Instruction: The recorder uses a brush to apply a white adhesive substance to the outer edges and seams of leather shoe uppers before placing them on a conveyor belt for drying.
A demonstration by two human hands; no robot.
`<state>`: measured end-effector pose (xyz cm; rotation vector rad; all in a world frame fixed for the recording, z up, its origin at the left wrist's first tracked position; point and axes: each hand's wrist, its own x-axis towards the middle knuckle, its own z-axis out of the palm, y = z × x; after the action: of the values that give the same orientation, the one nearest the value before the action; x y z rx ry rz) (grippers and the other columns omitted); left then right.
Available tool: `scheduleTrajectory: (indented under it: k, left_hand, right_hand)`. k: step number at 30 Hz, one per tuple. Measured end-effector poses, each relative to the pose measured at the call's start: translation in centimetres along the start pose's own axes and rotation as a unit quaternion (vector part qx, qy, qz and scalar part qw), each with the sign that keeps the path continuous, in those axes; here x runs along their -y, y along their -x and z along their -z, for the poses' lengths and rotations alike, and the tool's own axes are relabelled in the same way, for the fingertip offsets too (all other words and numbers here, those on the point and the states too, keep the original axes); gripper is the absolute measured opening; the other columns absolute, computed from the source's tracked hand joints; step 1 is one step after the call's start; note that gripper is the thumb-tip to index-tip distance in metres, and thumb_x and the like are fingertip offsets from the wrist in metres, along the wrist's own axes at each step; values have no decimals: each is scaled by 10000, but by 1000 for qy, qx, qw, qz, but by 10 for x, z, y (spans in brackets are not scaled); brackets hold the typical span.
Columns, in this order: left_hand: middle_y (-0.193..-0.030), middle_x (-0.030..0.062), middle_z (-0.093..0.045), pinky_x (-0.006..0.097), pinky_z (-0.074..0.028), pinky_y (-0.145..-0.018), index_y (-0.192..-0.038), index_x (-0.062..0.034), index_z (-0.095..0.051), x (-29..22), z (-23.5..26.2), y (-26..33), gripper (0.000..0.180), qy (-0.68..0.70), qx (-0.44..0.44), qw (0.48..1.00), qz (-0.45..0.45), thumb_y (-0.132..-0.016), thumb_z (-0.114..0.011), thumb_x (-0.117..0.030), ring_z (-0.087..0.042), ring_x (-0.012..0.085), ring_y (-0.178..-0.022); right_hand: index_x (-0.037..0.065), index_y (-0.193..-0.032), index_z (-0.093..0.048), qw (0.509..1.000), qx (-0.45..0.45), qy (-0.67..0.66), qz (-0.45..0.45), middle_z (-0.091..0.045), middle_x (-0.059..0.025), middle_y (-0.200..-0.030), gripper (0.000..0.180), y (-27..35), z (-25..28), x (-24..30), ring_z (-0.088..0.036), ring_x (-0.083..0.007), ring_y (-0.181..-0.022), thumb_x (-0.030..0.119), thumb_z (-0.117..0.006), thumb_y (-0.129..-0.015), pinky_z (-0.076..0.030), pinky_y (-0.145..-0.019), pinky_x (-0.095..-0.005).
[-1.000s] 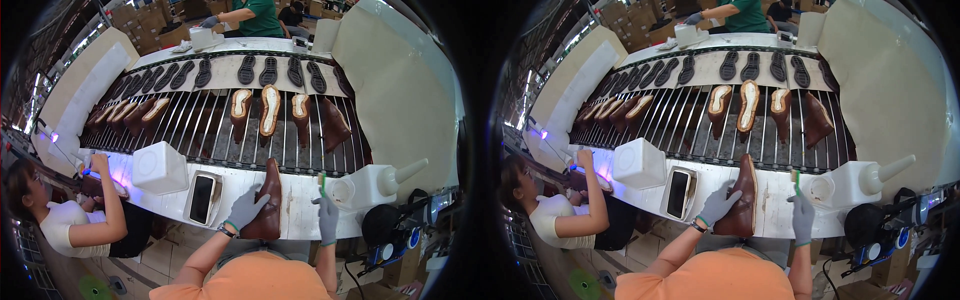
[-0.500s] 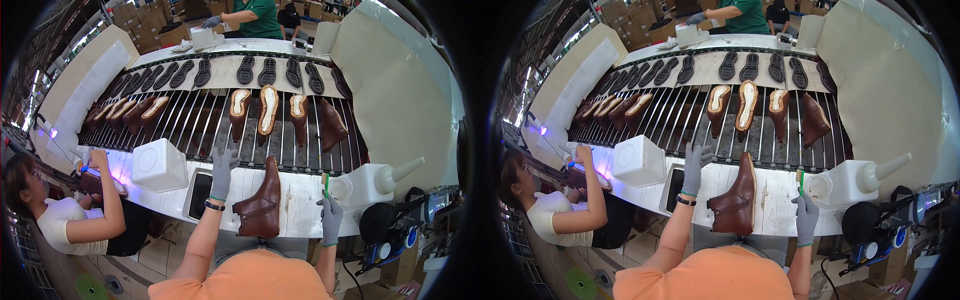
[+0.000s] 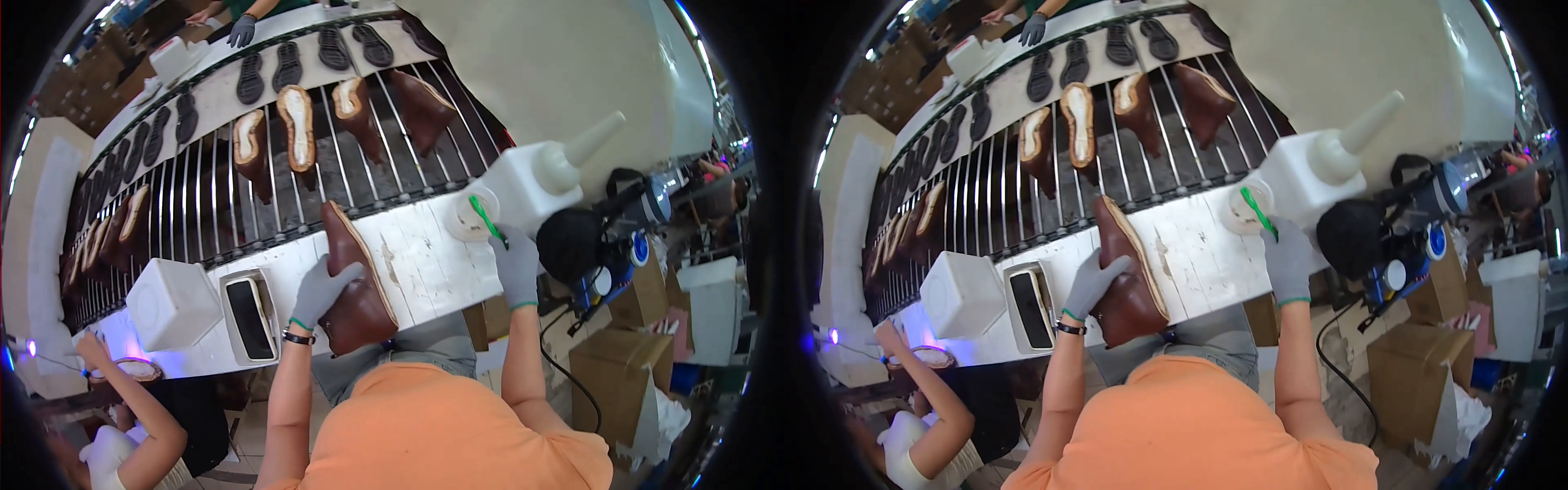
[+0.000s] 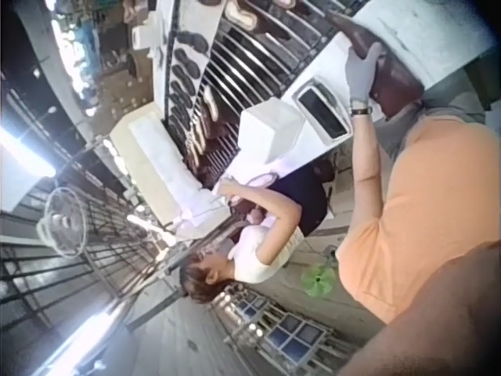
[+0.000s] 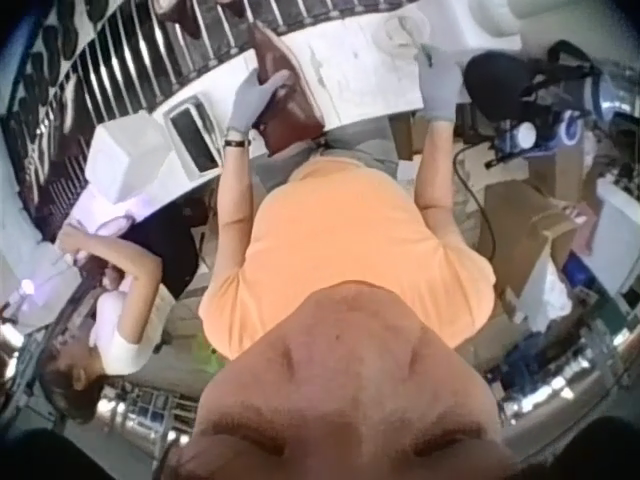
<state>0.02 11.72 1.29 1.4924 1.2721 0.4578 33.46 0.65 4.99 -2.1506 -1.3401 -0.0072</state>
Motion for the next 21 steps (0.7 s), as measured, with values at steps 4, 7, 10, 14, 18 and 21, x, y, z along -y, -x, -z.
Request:
scheduleTrajectory:
  k: [4, 7, 10, 14, 18, 21]
  left_hand:
    - [-981, 149, -701, 333, -505, -798, -1087, 24, -620, -2, -5, -4, 540, 40, 12, 999, -2, -824, -705, -441, -674, 241, -881]
    - [-1018, 126, -691, 329, -505, -818, -1124, 29, -599, -2, -10, 9, 477, 101, -43, 993, -52, -830, -728, -325, -660, 212, -921]
    - [-1096, 117, -643, 328, -495, -876, -1216, 29, -531, -33, -11, 40, 501, 182, -180, 956, -141, -796, -756, -126, -616, 193, -1007]
    - [-1274, 156, -553, 372, -455, -995, -1325, 18, -431, 6, -27, 55, 823, 147, -314, 919, -187, -649, -871, -148, -567, 249, -1141]
    - [-1441, 105, -462, 370, -266, -1134, -1427, -57, -408, 55, -47, 50, 720, 176, -185, 960, -116, -849, -734, -337, -412, 269, -1317]
    - [-1456, 101, -440, 370, -262, -1133, -1435, -52, -391, 58, -58, 58, 700, 224, -181, 949, -125, -866, -716, -297, -399, 261, -1324]
  right_hand:
    - [35, -902, -583, 995, 43, 70, -48, -647, -182, -859, 152, -6, 14, 8, -627, -399, -843, 170, -630, -851, -492, -720, -479]
    - [54, -867, -580, 984, 61, 164, -18, -638, -172, -817, 136, -5, 12, 6, -636, -386, -793, 186, -613, -857, -502, -686, -483]
    - [69, -843, -580, 975, 77, 210, -3, -634, -160, -790, 125, -4, 6, -1, -645, -365, -749, 192, -591, -864, -509, -658, -478]
    - [43, -838, -630, 975, 79, 209, -13, -650, -180, -768, 162, -10, 1, 5, -638, -391, -737, 201, -599, -851, -501, -674, -481]
    - [68, -797, -620, 968, 70, 238, 25, -645, -162, -757, 130, -14, -5, 7, -647, -369, -732, 186, -588, -841, -508, -652, -468]
    - [80, -781, -625, 965, 83, 248, 37, -647, -150, -760, 113, -18, -4, 6, -655, -350, -740, 179, -595, -829, -512, -648, -455]
